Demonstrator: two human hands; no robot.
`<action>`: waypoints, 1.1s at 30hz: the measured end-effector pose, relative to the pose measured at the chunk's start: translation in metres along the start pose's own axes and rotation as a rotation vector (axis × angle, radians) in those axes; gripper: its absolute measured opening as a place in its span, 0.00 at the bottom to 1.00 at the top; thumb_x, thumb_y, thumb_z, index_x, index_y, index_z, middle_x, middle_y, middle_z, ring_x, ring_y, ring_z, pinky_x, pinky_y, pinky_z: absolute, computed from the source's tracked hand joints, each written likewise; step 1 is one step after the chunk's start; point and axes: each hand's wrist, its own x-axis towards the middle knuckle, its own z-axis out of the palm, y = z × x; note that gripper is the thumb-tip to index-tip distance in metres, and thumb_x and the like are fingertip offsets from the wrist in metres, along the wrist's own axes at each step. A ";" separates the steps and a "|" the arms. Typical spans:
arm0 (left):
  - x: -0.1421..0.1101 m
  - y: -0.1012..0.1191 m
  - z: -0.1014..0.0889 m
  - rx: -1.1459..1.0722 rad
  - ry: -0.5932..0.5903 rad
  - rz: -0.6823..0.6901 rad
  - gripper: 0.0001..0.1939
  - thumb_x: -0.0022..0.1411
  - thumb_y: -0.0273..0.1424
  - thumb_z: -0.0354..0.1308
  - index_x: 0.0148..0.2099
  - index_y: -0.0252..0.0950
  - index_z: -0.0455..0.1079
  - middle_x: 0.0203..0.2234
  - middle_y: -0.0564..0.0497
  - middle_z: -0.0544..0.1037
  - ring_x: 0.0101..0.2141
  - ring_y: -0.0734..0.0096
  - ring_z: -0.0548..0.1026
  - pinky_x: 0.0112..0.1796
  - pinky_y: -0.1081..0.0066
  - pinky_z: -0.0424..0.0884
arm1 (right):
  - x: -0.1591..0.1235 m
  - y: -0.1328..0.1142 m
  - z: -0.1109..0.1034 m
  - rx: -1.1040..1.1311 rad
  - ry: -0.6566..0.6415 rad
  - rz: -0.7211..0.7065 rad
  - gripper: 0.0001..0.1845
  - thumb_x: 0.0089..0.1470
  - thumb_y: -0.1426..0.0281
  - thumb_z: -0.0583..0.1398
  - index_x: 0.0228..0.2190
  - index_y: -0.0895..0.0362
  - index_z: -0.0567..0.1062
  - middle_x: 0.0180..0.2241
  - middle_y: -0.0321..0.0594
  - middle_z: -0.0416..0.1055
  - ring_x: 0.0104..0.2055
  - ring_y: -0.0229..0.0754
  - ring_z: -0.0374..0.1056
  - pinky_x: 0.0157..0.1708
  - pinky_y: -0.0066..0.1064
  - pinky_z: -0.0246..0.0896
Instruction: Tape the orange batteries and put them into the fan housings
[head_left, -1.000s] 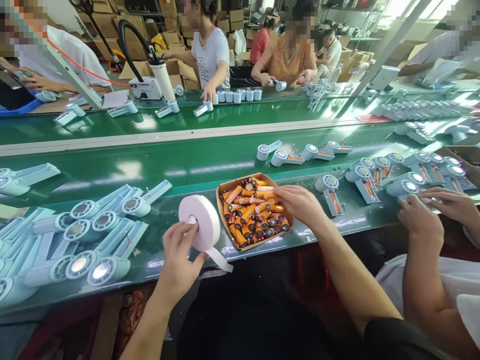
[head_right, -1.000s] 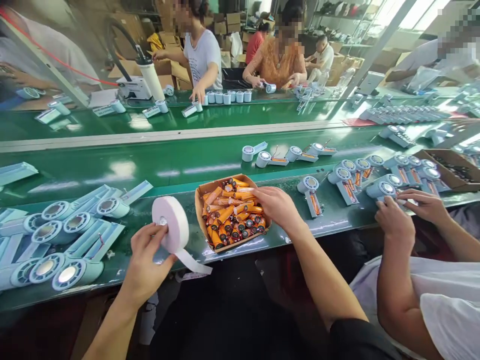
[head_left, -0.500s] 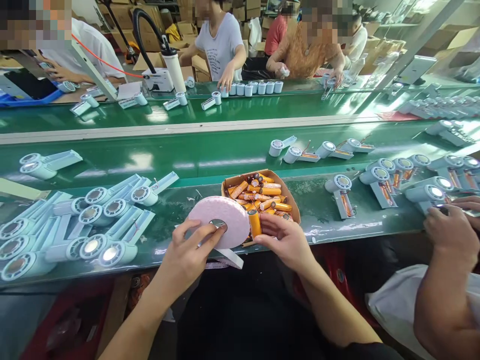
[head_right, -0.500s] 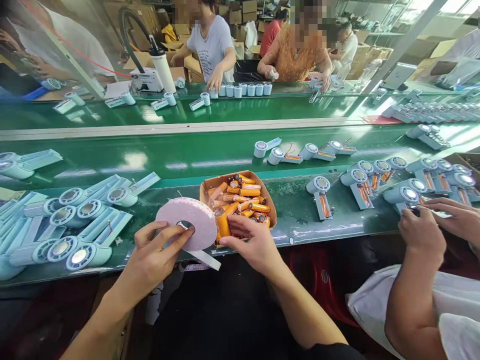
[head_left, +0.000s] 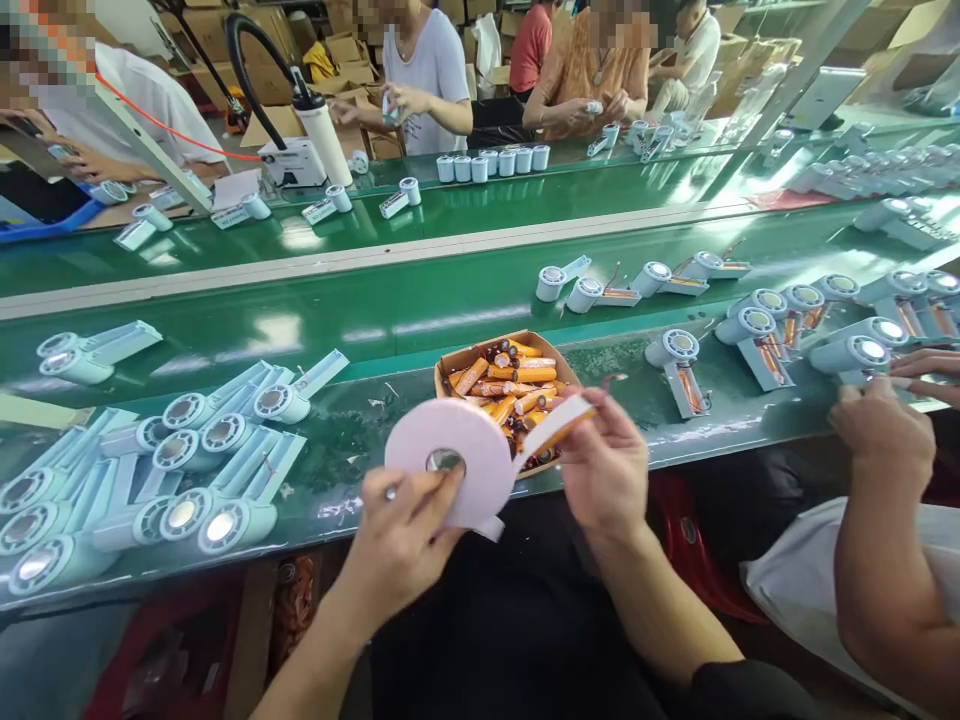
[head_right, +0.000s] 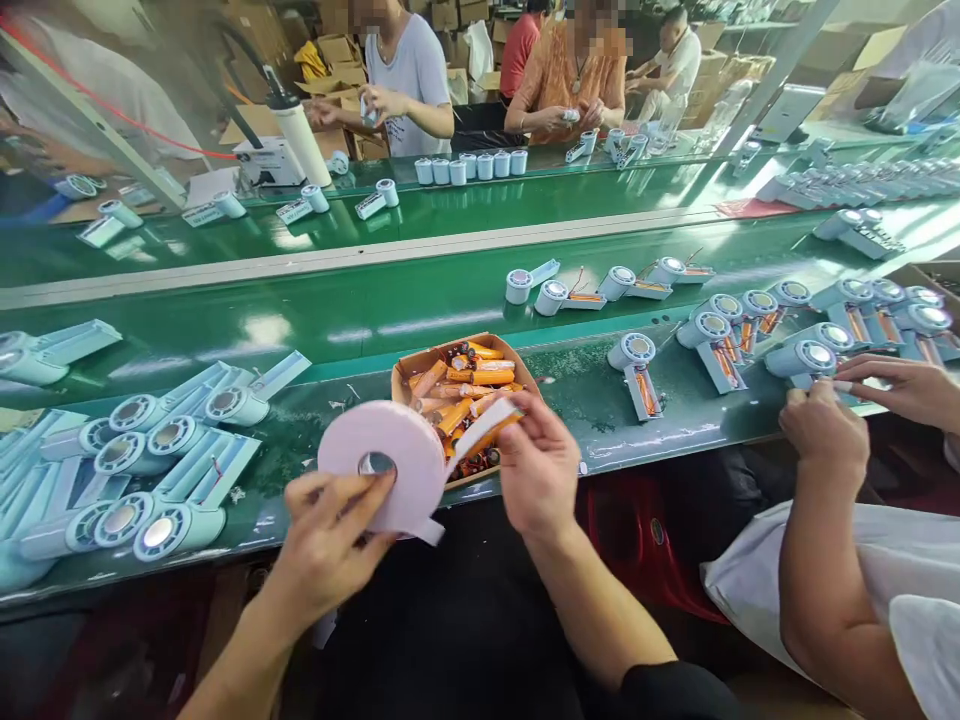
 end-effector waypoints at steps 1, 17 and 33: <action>-0.010 -0.006 0.004 -0.004 0.009 -0.028 0.26 0.64 0.27 0.68 0.64 0.41 0.75 0.41 0.47 0.83 0.43 0.58 0.73 0.53 0.59 0.68 | 0.020 -0.010 -0.012 0.004 0.034 -0.068 0.13 0.59 0.60 0.72 0.46 0.46 0.84 0.51 0.37 0.84 0.53 0.46 0.81 0.53 0.40 0.80; 0.230 -0.045 0.117 0.051 -0.488 -0.150 0.26 0.76 0.42 0.50 0.71 0.40 0.67 0.65 0.42 0.75 0.64 0.52 0.70 0.64 0.54 0.67 | 0.038 0.006 -0.120 0.236 0.298 0.253 0.22 0.49 0.56 0.79 0.42 0.48 0.79 0.44 0.39 0.86 0.40 0.48 0.85 0.32 0.34 0.82; 0.357 -0.067 0.206 0.168 -0.757 0.130 0.29 0.70 0.34 0.52 0.71 0.46 0.65 0.65 0.40 0.69 0.56 0.50 0.77 0.56 0.54 0.75 | 0.031 -0.020 -0.124 0.117 0.220 0.266 0.32 0.43 0.50 0.79 0.44 0.53 0.78 0.37 0.43 0.86 0.31 0.44 0.81 0.32 0.32 0.77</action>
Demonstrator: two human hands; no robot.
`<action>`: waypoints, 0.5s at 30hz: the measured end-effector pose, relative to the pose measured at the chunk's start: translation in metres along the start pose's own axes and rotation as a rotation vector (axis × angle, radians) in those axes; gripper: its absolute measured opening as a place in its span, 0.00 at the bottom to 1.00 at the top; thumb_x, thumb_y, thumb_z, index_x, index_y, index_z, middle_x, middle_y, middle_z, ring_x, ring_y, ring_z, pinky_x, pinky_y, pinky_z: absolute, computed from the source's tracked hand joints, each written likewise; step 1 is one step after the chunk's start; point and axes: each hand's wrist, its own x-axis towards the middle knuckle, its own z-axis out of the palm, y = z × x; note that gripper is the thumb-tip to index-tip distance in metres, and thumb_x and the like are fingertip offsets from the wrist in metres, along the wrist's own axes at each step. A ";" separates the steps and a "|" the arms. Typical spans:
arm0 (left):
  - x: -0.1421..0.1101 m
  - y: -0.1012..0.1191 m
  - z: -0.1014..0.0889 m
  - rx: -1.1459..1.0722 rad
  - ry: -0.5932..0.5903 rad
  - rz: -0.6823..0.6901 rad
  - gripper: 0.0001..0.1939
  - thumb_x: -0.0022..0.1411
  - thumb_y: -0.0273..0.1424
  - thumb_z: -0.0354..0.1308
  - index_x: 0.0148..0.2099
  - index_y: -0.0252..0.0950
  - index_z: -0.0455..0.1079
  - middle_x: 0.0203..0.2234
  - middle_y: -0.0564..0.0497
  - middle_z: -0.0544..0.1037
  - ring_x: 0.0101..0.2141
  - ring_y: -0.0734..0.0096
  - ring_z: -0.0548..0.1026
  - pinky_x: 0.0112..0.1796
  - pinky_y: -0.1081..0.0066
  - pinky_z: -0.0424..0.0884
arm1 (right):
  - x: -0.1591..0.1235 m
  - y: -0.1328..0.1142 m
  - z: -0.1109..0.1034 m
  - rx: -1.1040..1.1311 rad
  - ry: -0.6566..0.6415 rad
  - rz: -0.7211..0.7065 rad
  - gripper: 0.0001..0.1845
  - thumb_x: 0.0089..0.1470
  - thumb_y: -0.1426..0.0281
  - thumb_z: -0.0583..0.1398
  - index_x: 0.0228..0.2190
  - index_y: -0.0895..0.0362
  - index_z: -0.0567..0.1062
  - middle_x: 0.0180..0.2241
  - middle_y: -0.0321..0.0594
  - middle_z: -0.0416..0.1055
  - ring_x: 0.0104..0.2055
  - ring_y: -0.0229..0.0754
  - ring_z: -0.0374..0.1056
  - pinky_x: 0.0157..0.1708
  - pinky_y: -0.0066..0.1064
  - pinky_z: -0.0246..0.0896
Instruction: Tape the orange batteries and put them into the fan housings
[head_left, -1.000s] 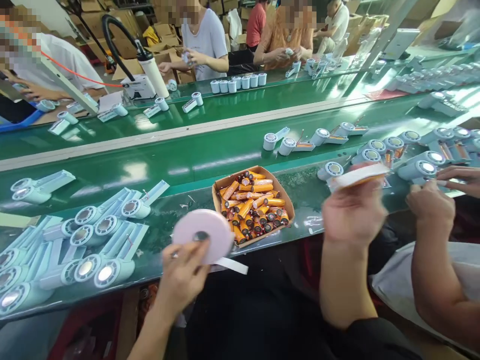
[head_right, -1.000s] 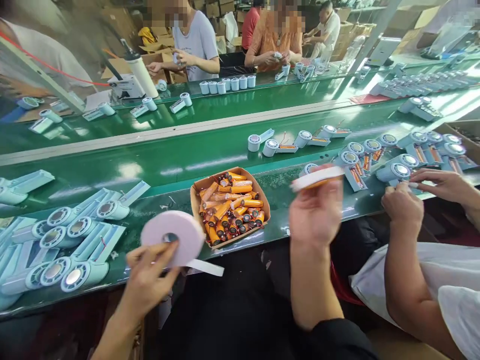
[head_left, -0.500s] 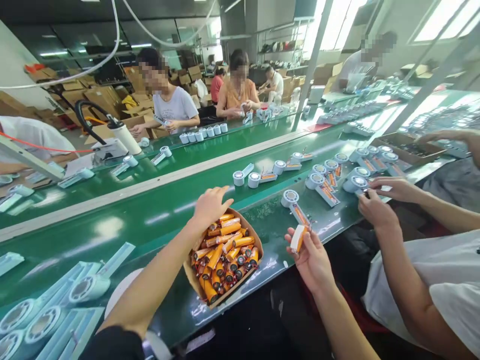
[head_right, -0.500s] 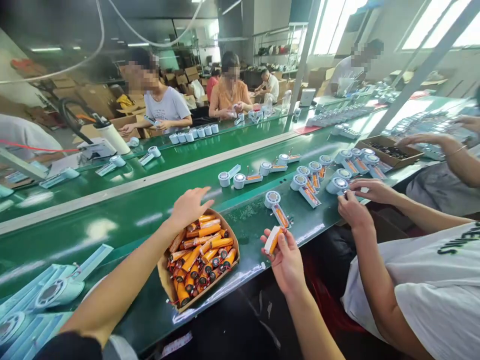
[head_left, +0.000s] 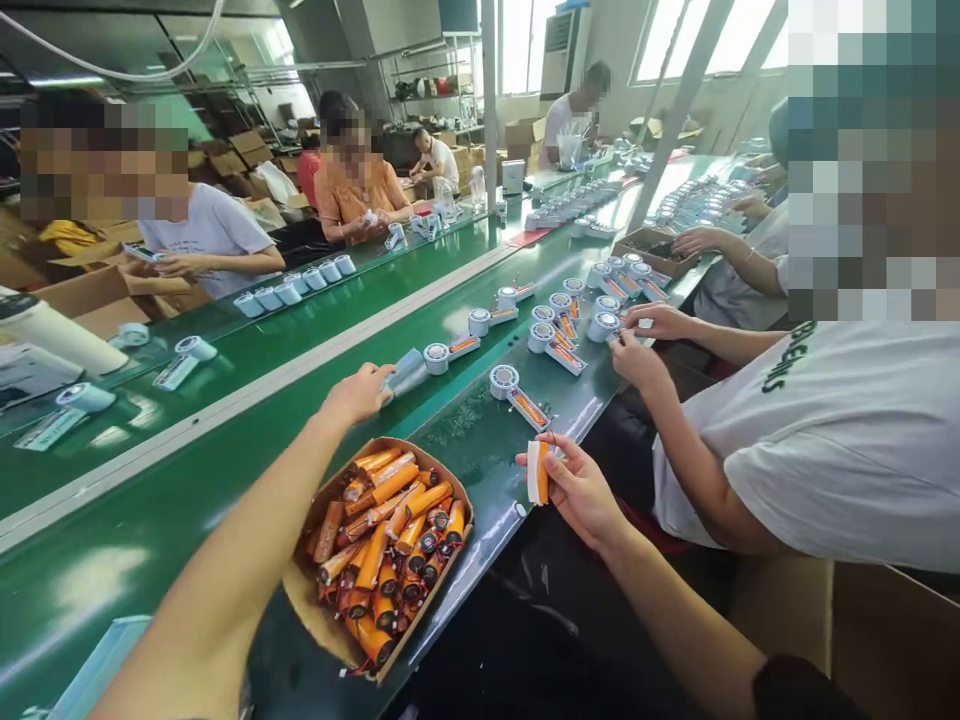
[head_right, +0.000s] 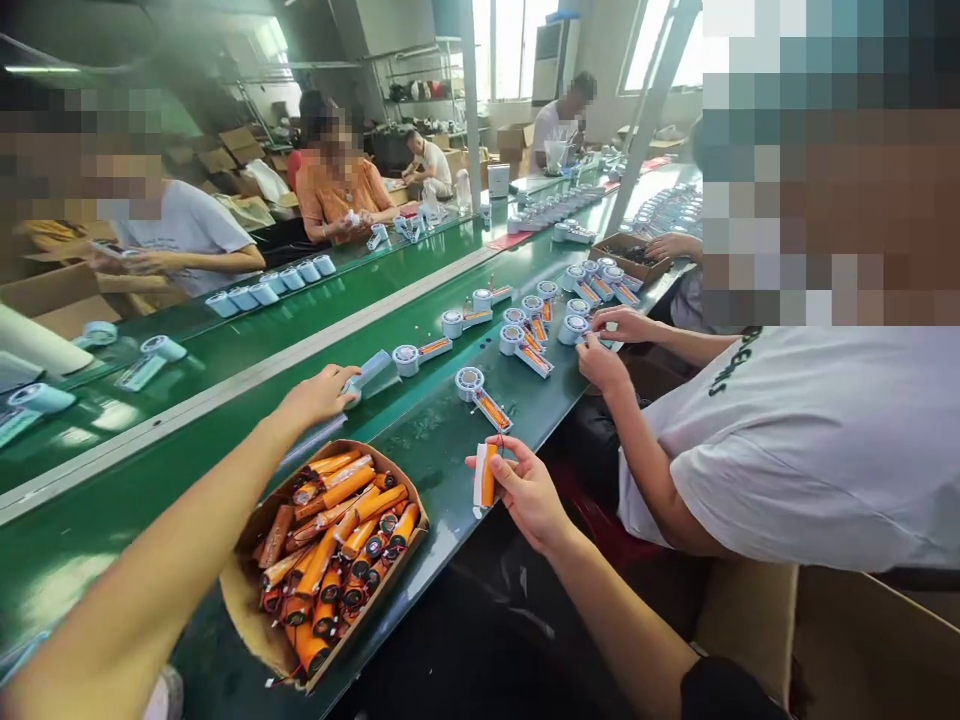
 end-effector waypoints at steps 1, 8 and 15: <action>-0.011 -0.011 0.003 0.005 -0.021 0.034 0.28 0.68 0.31 0.54 0.69 0.47 0.69 0.66 0.43 0.69 0.58 0.52 0.76 0.57 0.56 0.74 | 0.004 0.000 0.004 -0.025 -0.022 -0.001 0.33 0.43 0.50 0.79 0.45 0.53 0.78 0.37 0.44 0.86 0.31 0.45 0.81 0.32 0.33 0.77; -0.041 -0.021 0.023 -0.012 -0.104 0.091 0.18 0.57 0.27 0.66 0.50 0.44 0.82 0.58 0.44 0.80 0.62 0.51 0.72 0.64 0.58 0.67 | 0.072 0.010 0.072 -0.237 -0.293 -0.184 0.33 0.48 0.47 0.75 0.48 0.53 0.78 0.37 0.42 0.87 0.37 0.46 0.83 0.35 0.34 0.78; -0.028 -0.015 0.015 -0.150 -0.091 0.007 0.15 0.74 0.42 0.61 0.53 0.37 0.77 0.52 0.44 0.81 0.52 0.59 0.79 0.55 0.52 0.76 | 0.164 0.036 0.130 -0.938 -0.387 -0.514 0.21 0.66 0.55 0.62 0.54 0.53 0.78 0.42 0.43 0.87 0.43 0.48 0.84 0.45 0.41 0.79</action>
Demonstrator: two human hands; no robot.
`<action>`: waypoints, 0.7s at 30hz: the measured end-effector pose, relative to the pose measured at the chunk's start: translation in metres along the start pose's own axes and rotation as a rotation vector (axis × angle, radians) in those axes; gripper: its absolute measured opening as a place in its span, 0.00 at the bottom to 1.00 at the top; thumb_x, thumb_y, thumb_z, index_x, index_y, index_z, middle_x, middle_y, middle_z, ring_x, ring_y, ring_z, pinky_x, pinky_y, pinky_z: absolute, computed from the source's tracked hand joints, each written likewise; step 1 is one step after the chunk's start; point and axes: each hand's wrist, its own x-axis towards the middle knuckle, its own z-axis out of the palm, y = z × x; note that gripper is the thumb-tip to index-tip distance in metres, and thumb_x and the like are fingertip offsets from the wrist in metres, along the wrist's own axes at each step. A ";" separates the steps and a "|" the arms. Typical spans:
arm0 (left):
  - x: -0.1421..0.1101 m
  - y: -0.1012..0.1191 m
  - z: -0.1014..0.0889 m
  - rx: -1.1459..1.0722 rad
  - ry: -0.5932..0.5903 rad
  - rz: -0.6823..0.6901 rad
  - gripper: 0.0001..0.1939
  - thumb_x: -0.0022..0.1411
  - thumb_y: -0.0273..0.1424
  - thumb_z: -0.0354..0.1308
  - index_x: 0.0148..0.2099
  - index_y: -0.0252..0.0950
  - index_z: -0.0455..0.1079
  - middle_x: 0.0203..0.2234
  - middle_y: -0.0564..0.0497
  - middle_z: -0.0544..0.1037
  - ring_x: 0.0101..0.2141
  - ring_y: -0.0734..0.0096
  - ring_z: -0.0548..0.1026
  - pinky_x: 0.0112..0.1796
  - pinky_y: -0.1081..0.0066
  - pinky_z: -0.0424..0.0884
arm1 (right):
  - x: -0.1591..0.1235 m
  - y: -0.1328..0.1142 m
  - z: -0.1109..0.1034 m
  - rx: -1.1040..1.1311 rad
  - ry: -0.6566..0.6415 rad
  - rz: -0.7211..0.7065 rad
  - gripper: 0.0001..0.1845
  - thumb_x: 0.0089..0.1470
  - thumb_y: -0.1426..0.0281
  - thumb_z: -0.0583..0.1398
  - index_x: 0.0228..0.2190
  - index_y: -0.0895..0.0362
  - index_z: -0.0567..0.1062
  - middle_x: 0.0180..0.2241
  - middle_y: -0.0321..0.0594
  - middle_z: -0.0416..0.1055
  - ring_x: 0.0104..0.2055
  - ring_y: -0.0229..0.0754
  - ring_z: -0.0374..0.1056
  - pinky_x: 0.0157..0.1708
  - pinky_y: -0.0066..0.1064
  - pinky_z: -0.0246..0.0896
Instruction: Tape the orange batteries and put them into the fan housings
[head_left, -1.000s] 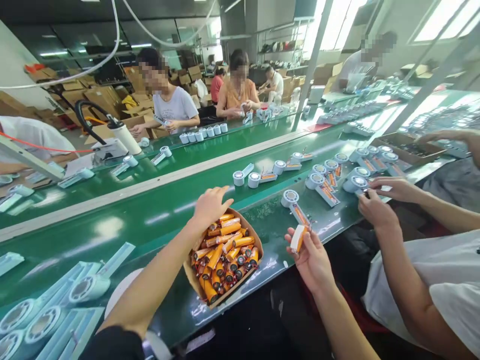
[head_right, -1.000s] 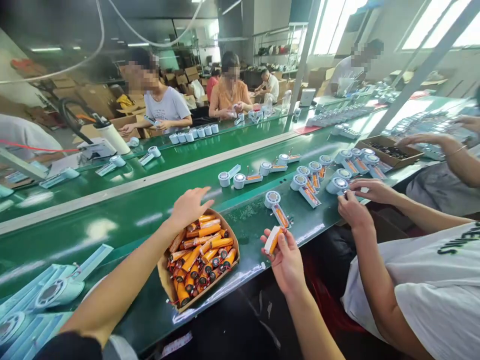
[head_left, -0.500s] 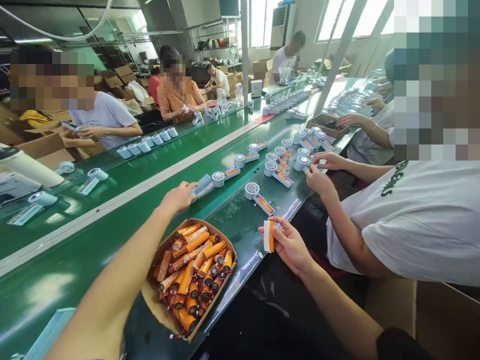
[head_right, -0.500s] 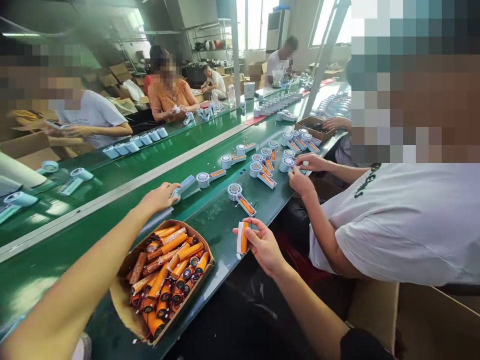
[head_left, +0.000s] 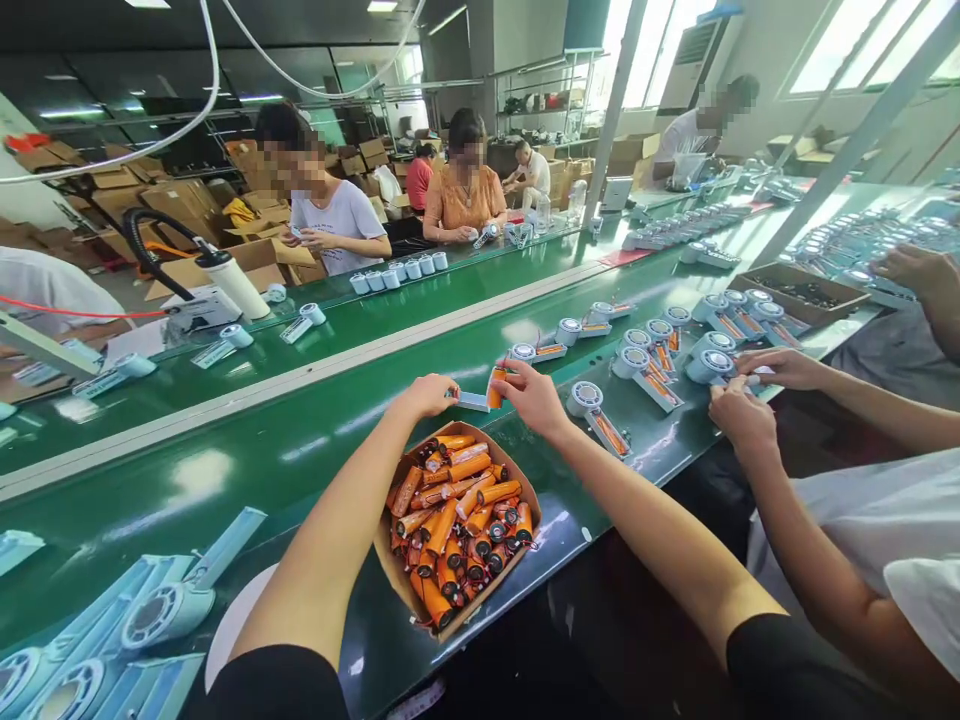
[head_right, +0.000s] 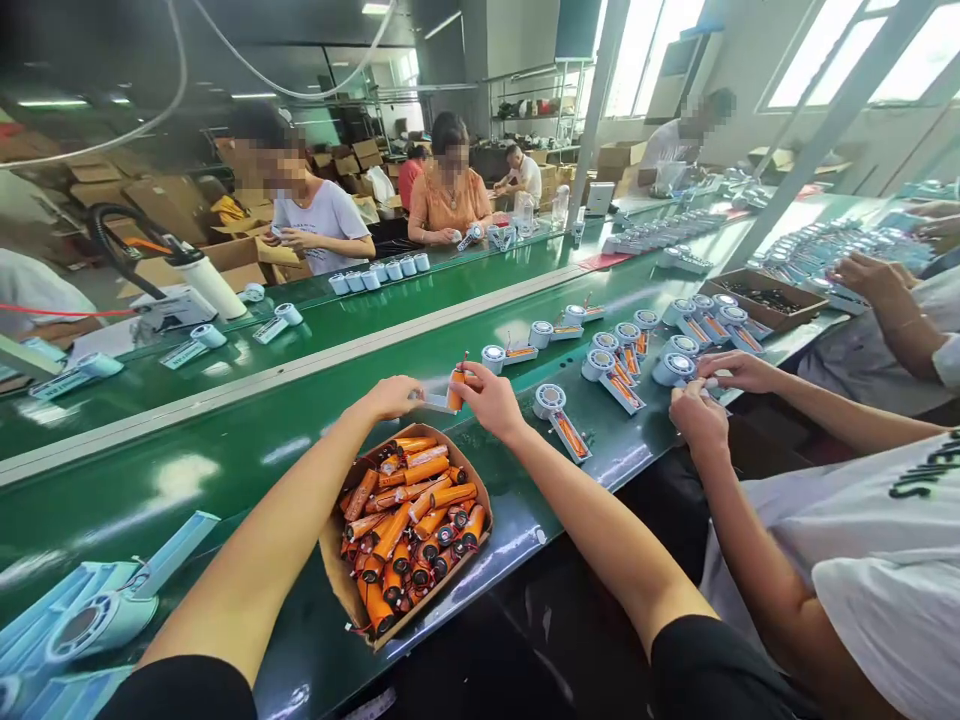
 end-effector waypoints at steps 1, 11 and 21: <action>-0.002 0.000 0.000 -0.023 0.017 -0.007 0.15 0.74 0.42 0.61 0.54 0.36 0.77 0.53 0.44 0.81 0.52 0.59 0.79 0.56 0.51 0.76 | 0.009 0.002 0.003 -0.066 -0.025 -0.007 0.20 0.66 0.58 0.62 0.54 0.52 0.78 0.42 0.42 0.87 0.44 0.48 0.83 0.46 0.40 0.79; 0.007 0.007 0.012 -0.229 0.147 -0.088 0.17 0.74 0.41 0.62 0.58 0.36 0.75 0.55 0.43 0.79 0.53 0.58 0.79 0.55 0.51 0.77 | 0.030 -0.018 0.018 -0.742 -0.480 -0.099 0.20 0.69 0.64 0.62 0.60 0.44 0.78 0.50 0.42 0.85 0.52 0.53 0.81 0.52 0.37 0.70; 0.025 -0.003 0.018 -0.433 0.168 -0.040 0.15 0.74 0.40 0.62 0.55 0.36 0.76 0.54 0.44 0.80 0.52 0.59 0.79 0.55 0.51 0.78 | 0.031 -0.030 0.017 -1.039 -0.657 -0.089 0.27 0.73 0.54 0.55 0.67 0.45 0.70 0.56 0.50 0.81 0.56 0.58 0.78 0.50 0.41 0.72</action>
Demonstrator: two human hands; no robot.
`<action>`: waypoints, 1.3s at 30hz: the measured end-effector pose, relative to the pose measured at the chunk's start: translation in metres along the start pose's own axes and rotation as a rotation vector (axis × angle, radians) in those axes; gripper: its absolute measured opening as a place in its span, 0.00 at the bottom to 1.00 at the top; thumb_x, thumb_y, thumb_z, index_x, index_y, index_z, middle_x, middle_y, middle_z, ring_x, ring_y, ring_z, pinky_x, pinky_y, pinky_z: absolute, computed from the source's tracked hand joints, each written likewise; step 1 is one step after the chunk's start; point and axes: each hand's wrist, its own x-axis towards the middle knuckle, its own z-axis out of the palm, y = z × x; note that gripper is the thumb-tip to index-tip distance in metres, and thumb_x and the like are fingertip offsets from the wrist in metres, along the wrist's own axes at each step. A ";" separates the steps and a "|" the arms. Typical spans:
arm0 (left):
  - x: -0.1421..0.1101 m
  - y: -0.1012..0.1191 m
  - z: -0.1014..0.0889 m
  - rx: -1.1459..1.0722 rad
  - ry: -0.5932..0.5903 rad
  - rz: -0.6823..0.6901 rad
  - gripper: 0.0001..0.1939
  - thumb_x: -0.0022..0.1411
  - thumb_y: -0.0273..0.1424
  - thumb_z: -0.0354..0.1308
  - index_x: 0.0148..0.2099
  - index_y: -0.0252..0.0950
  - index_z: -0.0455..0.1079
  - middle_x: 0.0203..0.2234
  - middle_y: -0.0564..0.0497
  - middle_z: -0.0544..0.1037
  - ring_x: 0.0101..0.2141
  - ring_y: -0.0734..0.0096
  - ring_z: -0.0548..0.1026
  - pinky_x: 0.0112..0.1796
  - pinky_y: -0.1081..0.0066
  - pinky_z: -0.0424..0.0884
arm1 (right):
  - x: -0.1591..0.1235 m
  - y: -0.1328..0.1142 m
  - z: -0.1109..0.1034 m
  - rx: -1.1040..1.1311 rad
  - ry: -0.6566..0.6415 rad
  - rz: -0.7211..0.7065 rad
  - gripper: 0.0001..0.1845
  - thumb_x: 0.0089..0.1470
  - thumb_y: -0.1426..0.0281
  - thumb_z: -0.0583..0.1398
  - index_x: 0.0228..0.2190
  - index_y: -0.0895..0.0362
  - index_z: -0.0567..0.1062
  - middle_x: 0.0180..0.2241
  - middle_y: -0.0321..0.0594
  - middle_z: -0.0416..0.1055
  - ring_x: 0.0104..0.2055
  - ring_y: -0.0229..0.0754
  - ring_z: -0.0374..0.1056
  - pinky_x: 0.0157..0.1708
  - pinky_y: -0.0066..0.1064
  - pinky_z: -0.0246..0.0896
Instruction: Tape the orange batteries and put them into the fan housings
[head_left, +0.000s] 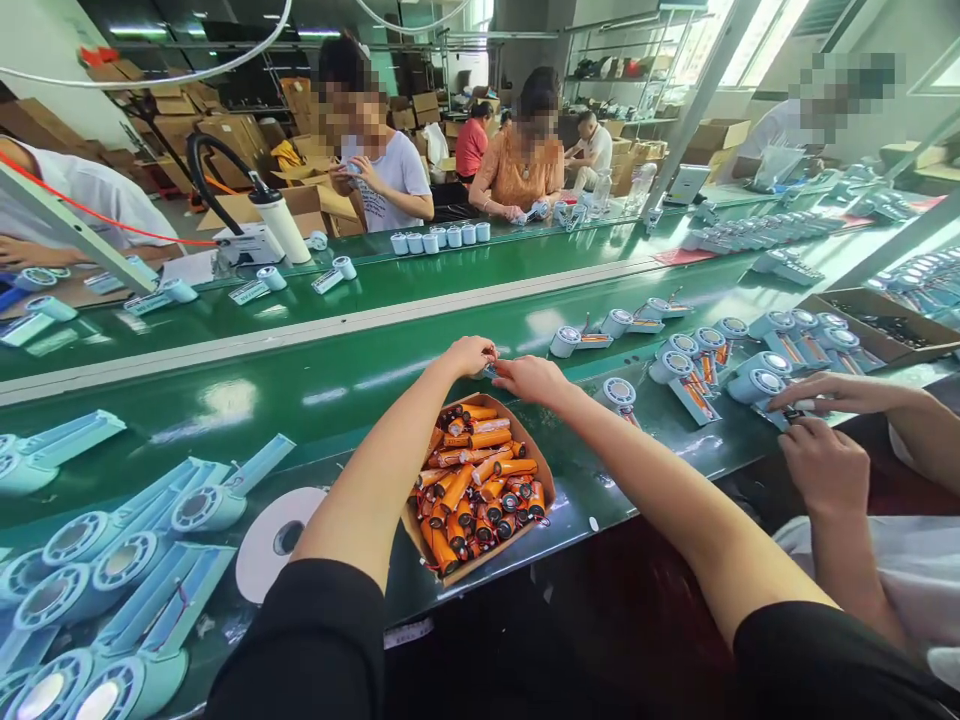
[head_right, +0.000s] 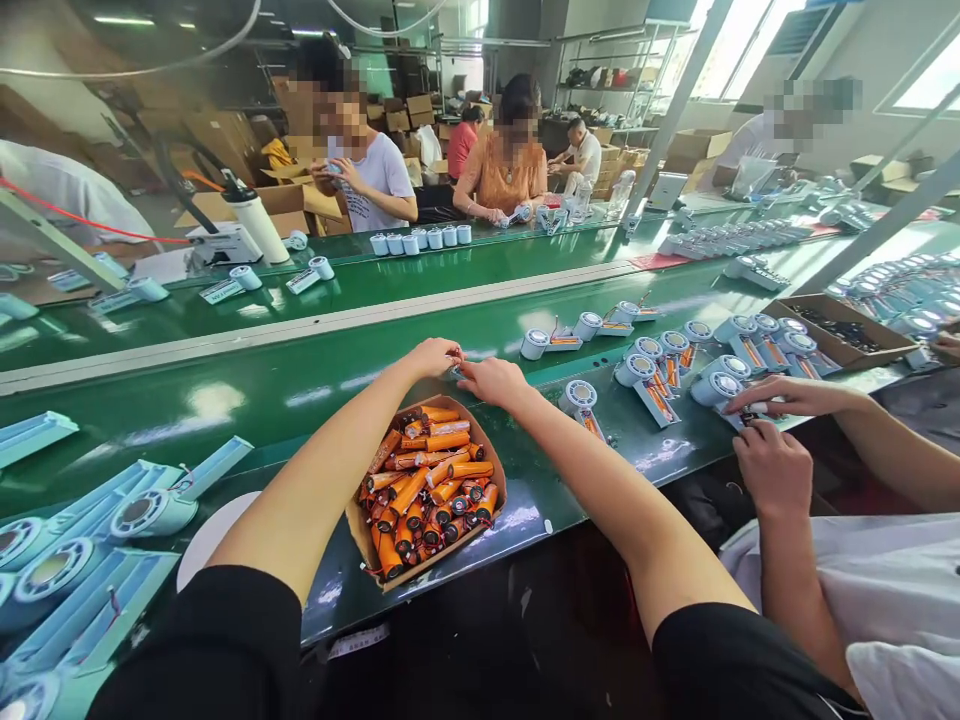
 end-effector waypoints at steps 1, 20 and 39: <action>0.000 -0.001 -0.001 -0.024 0.001 0.009 0.15 0.74 0.40 0.62 0.55 0.36 0.76 0.54 0.44 0.80 0.52 0.59 0.79 0.55 0.52 0.78 | 0.001 -0.001 -0.002 -0.012 -0.008 -0.007 0.26 0.73 0.54 0.55 0.66 0.45 0.72 0.57 0.50 0.81 0.57 0.57 0.78 0.51 0.41 0.72; -0.034 0.048 -0.004 -0.106 0.124 -0.068 0.13 0.74 0.35 0.61 0.57 0.39 0.76 0.56 0.44 0.81 0.56 0.59 0.78 0.58 0.57 0.74 | 0.012 0.008 -0.006 -0.150 -0.097 -0.033 0.21 0.68 0.60 0.58 0.56 0.49 0.83 0.50 0.48 0.85 0.52 0.56 0.80 0.48 0.39 0.73; -0.442 -0.073 0.033 0.218 0.161 -0.350 0.24 0.62 0.31 0.61 0.61 0.40 0.76 0.62 0.41 0.78 0.69 0.41 0.66 0.66 0.42 0.68 | -0.046 -0.049 -0.024 0.490 0.309 -0.396 0.16 0.65 0.64 0.59 0.45 0.53 0.86 0.53 0.45 0.83 0.55 0.53 0.78 0.60 0.47 0.71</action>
